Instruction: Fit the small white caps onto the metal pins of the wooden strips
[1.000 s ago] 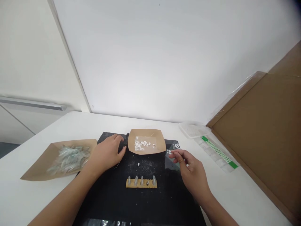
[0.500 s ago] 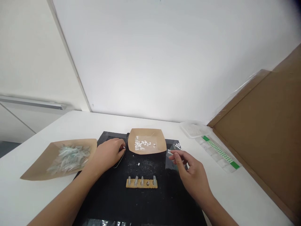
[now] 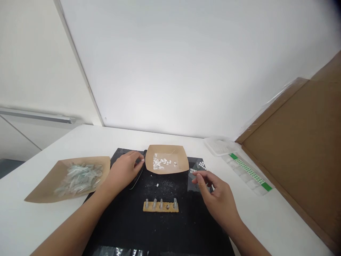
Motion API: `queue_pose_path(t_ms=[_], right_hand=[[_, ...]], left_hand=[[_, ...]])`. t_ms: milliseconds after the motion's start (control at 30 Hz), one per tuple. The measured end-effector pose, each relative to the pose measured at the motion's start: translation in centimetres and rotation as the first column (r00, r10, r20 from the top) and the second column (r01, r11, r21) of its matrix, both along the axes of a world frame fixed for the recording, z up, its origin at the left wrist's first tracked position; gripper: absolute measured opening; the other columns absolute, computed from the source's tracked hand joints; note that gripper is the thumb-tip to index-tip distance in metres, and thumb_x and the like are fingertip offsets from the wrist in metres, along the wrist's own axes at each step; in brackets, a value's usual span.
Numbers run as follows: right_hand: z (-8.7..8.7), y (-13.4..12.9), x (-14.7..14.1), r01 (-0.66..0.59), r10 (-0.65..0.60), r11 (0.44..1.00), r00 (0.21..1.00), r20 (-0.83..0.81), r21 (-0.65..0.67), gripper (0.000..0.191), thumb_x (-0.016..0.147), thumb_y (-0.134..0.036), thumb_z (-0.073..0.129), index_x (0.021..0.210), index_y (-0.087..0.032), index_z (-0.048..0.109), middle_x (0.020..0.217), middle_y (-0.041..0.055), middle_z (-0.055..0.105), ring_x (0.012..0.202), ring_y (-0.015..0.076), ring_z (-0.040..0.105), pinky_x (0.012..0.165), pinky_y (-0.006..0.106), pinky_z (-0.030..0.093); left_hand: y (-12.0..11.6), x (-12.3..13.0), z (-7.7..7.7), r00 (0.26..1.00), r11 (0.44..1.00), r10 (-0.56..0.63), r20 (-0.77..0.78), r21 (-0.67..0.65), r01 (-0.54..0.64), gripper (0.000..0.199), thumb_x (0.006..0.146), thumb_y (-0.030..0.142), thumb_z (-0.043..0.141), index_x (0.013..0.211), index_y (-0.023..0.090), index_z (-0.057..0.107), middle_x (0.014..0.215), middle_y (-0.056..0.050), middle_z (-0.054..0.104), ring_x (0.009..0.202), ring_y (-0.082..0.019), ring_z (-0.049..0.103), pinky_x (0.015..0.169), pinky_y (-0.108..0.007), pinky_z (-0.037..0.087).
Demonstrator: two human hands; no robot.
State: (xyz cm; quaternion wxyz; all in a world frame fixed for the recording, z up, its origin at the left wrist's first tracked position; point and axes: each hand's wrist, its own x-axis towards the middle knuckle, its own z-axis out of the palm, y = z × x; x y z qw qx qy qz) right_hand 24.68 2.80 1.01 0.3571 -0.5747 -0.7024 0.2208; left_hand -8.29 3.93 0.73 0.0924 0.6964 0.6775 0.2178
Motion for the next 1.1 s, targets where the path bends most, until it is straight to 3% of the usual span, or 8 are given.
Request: queue_pose_path(t_ms=[267, 400, 533, 633, 867, 1100], right_hand=[[-0.4, 0.1, 0.1, -0.043, 0.043, 0.998, 0.999, -0.008, -0.038, 0.034, 0.104, -0.053, 0.057, 0.107, -0.027, 0.078, 0.084, 0.0004, 0.080, 0.072, 0.0208, 0.069, 0.064, 0.029, 0.050], [-0.5, 0.2, -0.1, -0.069, 0.069, 0.997, 0.998, 0.010, -0.034, 0.035, 0.103, -0.053, 0.056, 0.106, -0.026, 0.078, 0.082, 0.0014, 0.079, 0.070, 0.0210, 0.069, 0.064, 0.030, 0.051], [-0.5, 0.4, -0.1, -0.078, 0.078, 0.997, 0.997, 0.023, -0.023, 0.034, 0.103, -0.053, 0.057, 0.108, -0.027, 0.078, 0.081, 0.0011, 0.080, 0.069, 0.0213, 0.068, 0.067, 0.031, 0.053], [-0.8, 0.5, 0.0, -0.087, 0.087, 0.996, 0.996, 0.013, -0.028, 0.031, 0.102, -0.052, 0.060, 0.108, -0.029, 0.079, 0.083, 0.0003, 0.080, 0.072, 0.0214, 0.070, 0.070, 0.031, 0.055], [-1.4, 0.8, -0.1, -0.173, 0.174, 0.985, 0.984, -0.024, 0.023, 0.025, 0.092, -0.050, 0.077, 0.082, -0.027, 0.078, 0.079, 0.0002, 0.078, 0.069, 0.0208, 0.068, 0.068, 0.030, 0.054], [-1.5, 1.2, 0.1, -0.197, 0.197, 0.978, 0.980, 0.011, 0.065, 0.035, 0.100, -0.052, 0.066, 0.078, -0.026, 0.073, 0.079, 0.0006, 0.076, 0.073, 0.0219, 0.070, 0.072, 0.032, 0.054]], left_hand=[[0.1, -0.1, 0.1, 0.989, 0.989, 0.148, -0.002, 0.022, -0.148, 0.028, 0.102, 0.042, 0.053, 0.109, 0.021, 0.070, 0.094, -0.005, 0.081, 0.082, -0.024, 0.076, 0.078, -0.035, 0.054], [0.5, -0.8, -0.7, 0.976, 0.977, 0.202, -0.080, -0.050, -0.206, 0.025, 0.099, 0.037, 0.055, 0.101, 0.022, 0.075, 0.102, -0.008, 0.083, 0.097, -0.030, 0.077, 0.078, -0.036, 0.054], [0.5, -0.8, -1.1, 0.951, 0.956, 0.259, -0.169, -0.092, -0.277, 0.027, 0.100, 0.034, 0.052, 0.101, 0.022, 0.076, 0.105, -0.010, 0.081, 0.099, -0.032, 0.075, 0.076, -0.036, 0.053], [0.3, -0.4, -1.2, 0.936, 0.945, 0.274, -0.222, -0.119, -0.305, 0.028, 0.101, 0.029, 0.049, 0.100, 0.020, 0.075, 0.108, -0.012, 0.079, 0.100, -0.031, 0.074, 0.076, -0.036, 0.053], [0.2, 0.0, -1.3, 0.908, 0.931, 0.286, -0.305, -0.137, -0.339, 0.032, 0.104, 0.029, 0.043, 0.103, 0.017, 0.073, 0.116, -0.014, 0.069, 0.098, -0.030, 0.074, 0.074, -0.035, 0.054], [-0.5, 0.6, -0.7, 0.887, 0.936, 0.285, -0.363, -0.093, -0.339, 0.032, 0.103, 0.031, 0.046, 0.103, 0.011, 0.072, 0.117, -0.018, 0.064, 0.088, -0.031, 0.075, 0.069, -0.038, 0.056]])
